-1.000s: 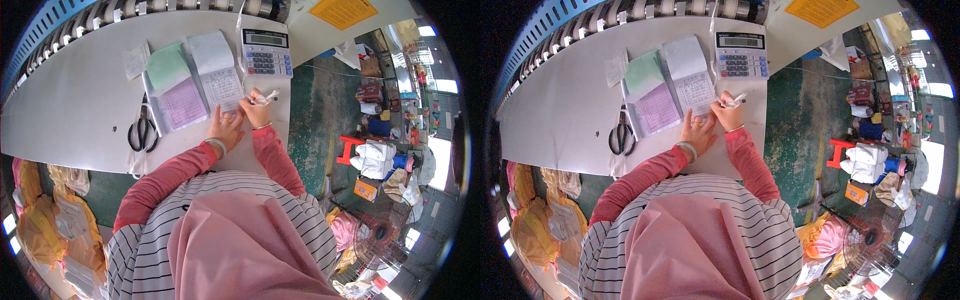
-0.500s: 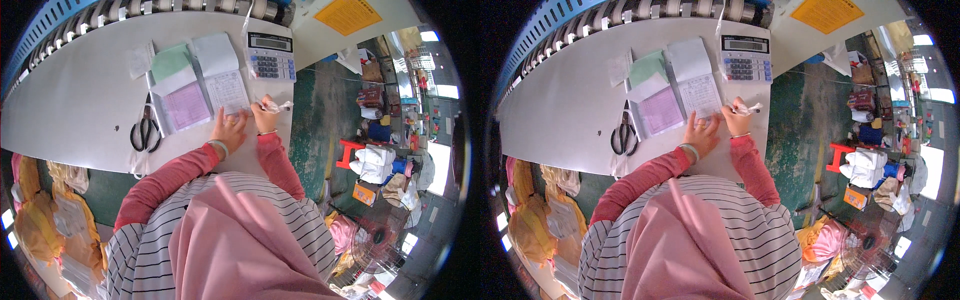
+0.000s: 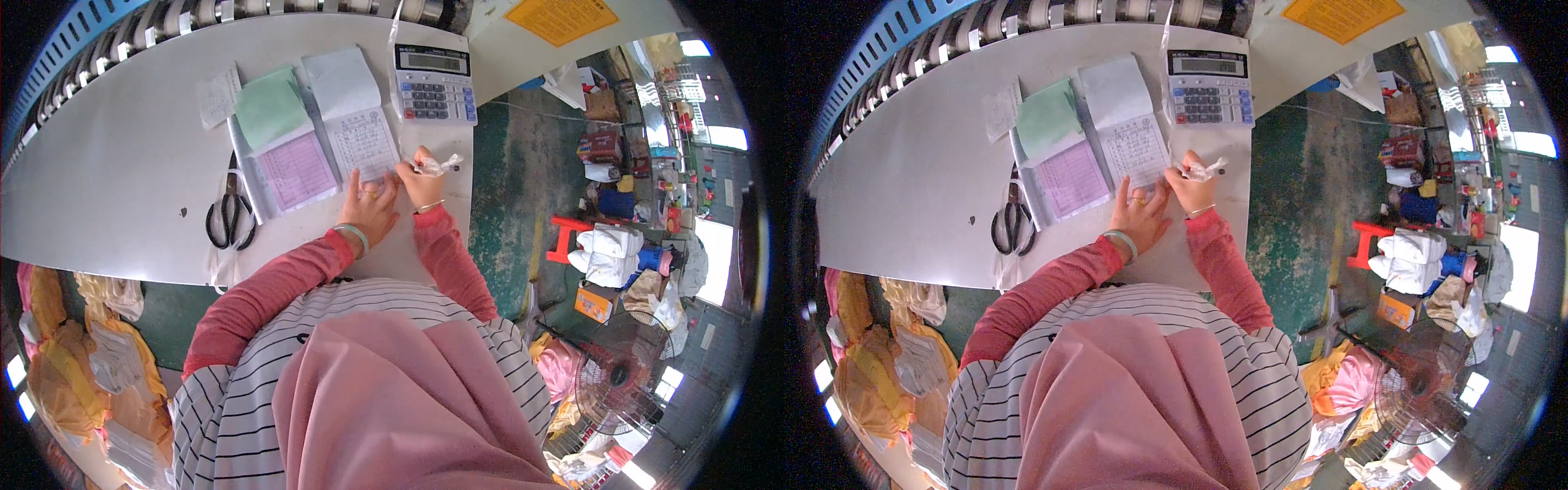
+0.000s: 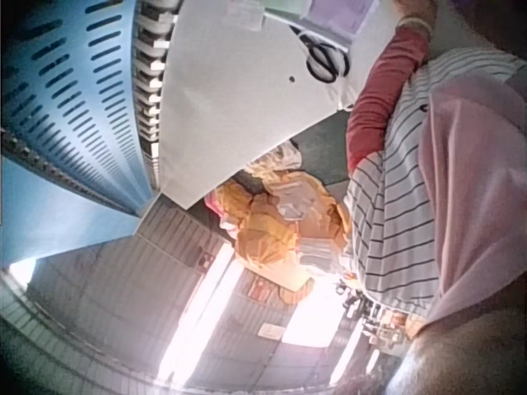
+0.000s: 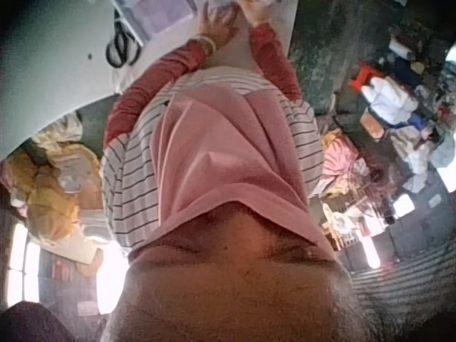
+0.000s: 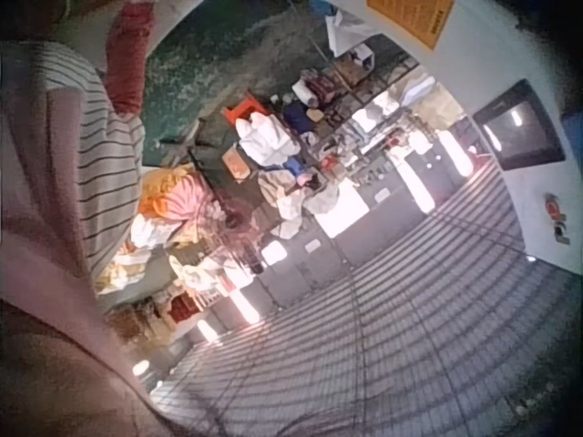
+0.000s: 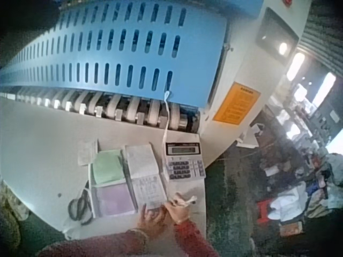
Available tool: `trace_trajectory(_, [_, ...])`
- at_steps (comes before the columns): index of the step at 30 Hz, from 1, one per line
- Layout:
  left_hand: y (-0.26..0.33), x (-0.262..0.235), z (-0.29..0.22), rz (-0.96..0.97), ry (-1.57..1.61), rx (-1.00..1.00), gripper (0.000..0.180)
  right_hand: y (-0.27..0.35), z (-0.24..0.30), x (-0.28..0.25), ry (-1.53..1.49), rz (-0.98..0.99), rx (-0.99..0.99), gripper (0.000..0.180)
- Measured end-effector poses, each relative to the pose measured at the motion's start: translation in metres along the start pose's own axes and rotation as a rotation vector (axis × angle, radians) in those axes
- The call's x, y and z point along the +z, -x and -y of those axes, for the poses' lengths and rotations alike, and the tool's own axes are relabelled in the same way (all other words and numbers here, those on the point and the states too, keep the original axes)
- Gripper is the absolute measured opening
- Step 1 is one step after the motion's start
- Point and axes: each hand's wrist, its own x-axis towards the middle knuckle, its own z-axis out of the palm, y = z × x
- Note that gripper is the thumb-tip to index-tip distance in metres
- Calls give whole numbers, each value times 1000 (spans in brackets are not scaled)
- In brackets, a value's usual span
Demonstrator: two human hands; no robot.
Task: The person uses a calculator and writes in a logbook on a workstation, then picks up paper slips and walks over to a large stack of white garments to straighten and count the top items by hand.
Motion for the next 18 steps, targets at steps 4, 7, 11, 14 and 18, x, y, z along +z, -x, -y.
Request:
trace_trajectory(4, [1, 2, 1, -31, 0, 14, 65, -1, -1, -1, -19, -13, 43, 29])
trace_trajectory(7, [1, 1, 1, -34, -6, 10, 65, -1, 2, 1, -8, -34, 41, 29])
trace_trajectory(11, [0, 0, 1, -20, 0, 5, 66, -2, -1, 1, -2, -32, 20, 29])
trace_trajectory(14, [0, 1, 2, -7, -13, 16, 66, -2, -3, -1, -4, -21, 27, 30])
trace_trajectory(18, [0, 0, 2, -33, -29, 17, 65, -2, 0, 1, -72, -75, 47, 31])
